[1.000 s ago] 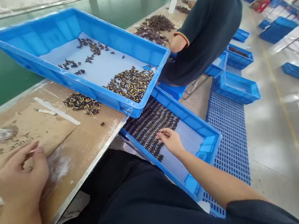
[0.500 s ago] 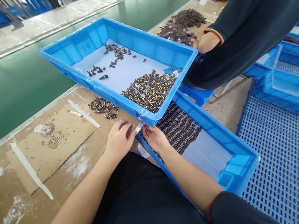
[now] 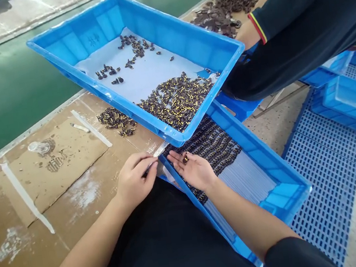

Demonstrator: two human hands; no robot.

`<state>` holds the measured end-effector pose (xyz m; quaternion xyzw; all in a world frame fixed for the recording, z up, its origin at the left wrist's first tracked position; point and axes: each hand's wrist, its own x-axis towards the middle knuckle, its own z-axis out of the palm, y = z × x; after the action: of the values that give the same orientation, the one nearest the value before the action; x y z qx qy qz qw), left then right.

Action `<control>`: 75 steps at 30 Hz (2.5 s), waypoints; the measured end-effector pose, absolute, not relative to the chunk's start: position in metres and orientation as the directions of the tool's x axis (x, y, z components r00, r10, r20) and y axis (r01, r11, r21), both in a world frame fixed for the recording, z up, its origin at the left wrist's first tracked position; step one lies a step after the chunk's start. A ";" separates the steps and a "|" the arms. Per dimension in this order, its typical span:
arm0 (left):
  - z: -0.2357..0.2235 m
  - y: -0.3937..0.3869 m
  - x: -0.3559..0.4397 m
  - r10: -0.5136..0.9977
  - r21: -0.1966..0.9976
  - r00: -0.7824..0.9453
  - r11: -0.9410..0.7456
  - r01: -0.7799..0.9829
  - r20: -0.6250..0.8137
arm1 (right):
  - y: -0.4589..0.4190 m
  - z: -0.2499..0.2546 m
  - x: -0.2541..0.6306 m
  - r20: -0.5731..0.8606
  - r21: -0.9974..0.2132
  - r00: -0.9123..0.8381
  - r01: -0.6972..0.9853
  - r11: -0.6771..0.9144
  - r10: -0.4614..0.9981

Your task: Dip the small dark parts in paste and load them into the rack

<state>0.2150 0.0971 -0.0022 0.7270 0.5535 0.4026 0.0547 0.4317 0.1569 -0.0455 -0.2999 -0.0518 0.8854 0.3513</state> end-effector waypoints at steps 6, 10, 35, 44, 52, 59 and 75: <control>0.005 0.059 0.234 0.804 0.492 0.061 -0.419 0.763 0.591 | 0.126 -0.009 0.402 -0.318 -0.326 -0.734 -0.509 -0.797 0.600; 0.013 0.051 0.219 0.775 0.429 0.049 -0.400 0.810 0.631 | 0.119 0.009 0.368 -0.279 -0.366 -0.798 -0.426 -0.827 0.534; 0.018 0.026 0.018 0.462 0.868 -0.851 -0.285 -0.408 -0.248 | 0.178 0.022 0.090 -0.058 -0.932 -0.911 -0.098 -0.350 0.409; 0.010 0.021 0.025 0.397 0.944 -0.908 -0.228 -0.238 -0.133 | 0.169 0.010 0.100 -0.294 -0.778 -0.913 0.057 -0.626 0.282; 0.015 0.017 0.031 0.412 0.983 -0.895 -0.016 0.182 0.173 | 0.177 0.014 0.101 -0.319 -0.728 -0.915 0.071 -0.682 0.245; 0.013 0.012 0.031 0.422 0.800 -0.762 0.129 0.587 0.491 | 0.179 0.015 0.102 -0.310 -0.727 -0.920 0.067 -0.684 0.240; 0.021 -0.003 0.017 0.518 0.911 -0.852 -0.310 -0.273 -0.078 | 0.172 0.034 0.110 -0.163 -0.812 -0.945 -0.033 -0.583 0.282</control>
<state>0.0166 -0.0029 0.0208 0.1152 0.5329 0.8012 0.2468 0.1101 0.1716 0.0344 -0.1386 -0.4480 0.8787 0.0897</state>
